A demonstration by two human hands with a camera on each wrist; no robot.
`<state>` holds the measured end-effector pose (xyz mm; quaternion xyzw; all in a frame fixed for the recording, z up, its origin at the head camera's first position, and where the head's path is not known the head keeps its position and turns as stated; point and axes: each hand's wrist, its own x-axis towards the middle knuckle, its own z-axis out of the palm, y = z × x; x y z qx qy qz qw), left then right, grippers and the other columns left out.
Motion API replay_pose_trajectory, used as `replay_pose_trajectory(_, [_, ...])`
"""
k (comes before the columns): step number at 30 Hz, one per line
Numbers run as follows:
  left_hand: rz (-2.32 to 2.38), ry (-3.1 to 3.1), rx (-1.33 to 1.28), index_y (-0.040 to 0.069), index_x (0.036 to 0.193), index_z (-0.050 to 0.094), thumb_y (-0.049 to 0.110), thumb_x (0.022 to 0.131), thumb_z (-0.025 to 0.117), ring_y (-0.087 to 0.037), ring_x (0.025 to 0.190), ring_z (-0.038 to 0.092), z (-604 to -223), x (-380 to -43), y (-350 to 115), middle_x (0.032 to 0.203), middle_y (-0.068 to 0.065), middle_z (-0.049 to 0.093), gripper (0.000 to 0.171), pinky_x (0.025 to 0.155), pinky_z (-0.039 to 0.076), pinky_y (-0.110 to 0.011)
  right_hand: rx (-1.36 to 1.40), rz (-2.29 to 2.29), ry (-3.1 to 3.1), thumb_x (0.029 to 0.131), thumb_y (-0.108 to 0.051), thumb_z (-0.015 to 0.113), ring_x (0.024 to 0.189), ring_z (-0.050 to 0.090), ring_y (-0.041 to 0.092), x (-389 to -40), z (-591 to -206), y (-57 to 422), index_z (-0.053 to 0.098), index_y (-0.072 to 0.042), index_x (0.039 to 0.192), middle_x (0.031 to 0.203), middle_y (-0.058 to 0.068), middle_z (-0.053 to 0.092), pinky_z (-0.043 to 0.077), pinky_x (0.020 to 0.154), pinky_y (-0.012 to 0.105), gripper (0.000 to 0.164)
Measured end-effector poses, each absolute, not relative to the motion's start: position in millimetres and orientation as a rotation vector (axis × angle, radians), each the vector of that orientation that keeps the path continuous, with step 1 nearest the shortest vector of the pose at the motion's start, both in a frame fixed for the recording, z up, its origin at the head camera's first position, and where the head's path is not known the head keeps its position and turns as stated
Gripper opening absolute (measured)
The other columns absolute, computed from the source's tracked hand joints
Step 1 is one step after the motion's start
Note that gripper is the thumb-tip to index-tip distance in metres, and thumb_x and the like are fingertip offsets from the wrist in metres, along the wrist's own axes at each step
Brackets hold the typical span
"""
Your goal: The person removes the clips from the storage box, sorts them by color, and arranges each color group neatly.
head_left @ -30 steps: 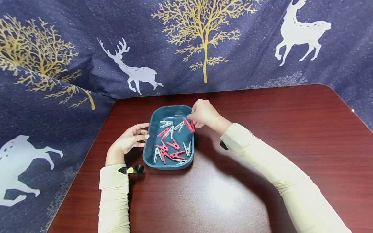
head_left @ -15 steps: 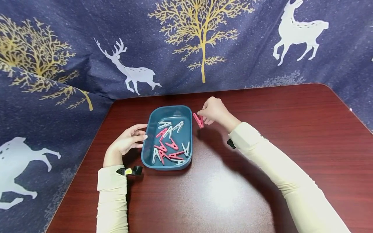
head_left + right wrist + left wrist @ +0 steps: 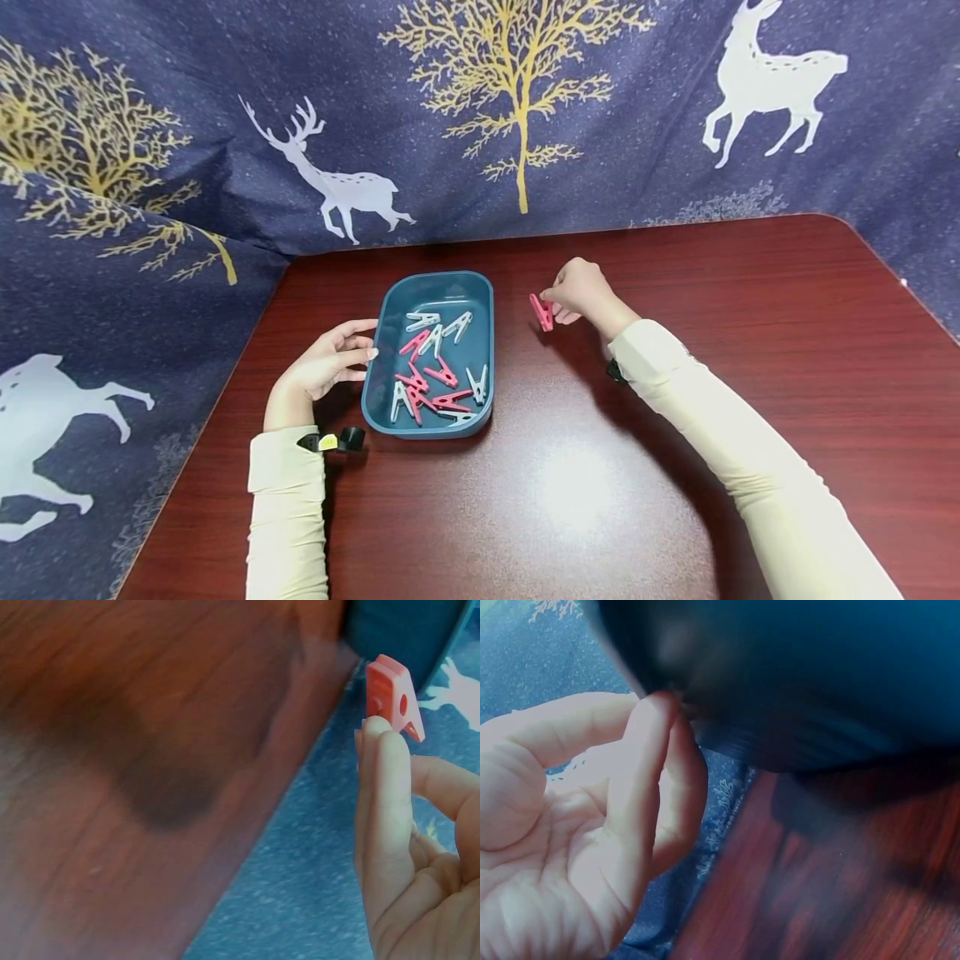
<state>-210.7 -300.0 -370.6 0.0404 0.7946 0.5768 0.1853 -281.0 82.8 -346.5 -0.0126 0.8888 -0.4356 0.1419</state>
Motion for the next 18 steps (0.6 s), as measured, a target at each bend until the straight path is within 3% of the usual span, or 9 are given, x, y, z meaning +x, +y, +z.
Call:
replay_pose_trajectory(11, [1.625,2.236,0.118,0.004,0.145,0.031,0.01,0.094,0.058,-0.008,0.089,0.061,-373,-212,-300,0.106,-0.003,0.056,0.059,0.075,0.055,-0.029,0.015,-1.198,2.586,0.086,-0.01,0.062,0.045,0.063,0.012,-290,-363,94,0.062,0.009,0.084,0.066,0.018,0.069,0.055,0.051,0.029,0.019])
replay_pose_trajectory(18, [1.619,2.237,0.104,0.005,0.146,0.031,0.012,0.093,0.059,-0.01,0.09,0.061,-373,-212,-301,0.11,-0.007,0.055,0.059,0.076,0.055,-0.029,0.035,-1.156,2.59,0.086,-0.011,0.063,0.046,0.064,0.013,-295,-368,93,0.062,0.007,0.085,0.063,0.015,0.069,0.055,0.051,0.029,0.018])
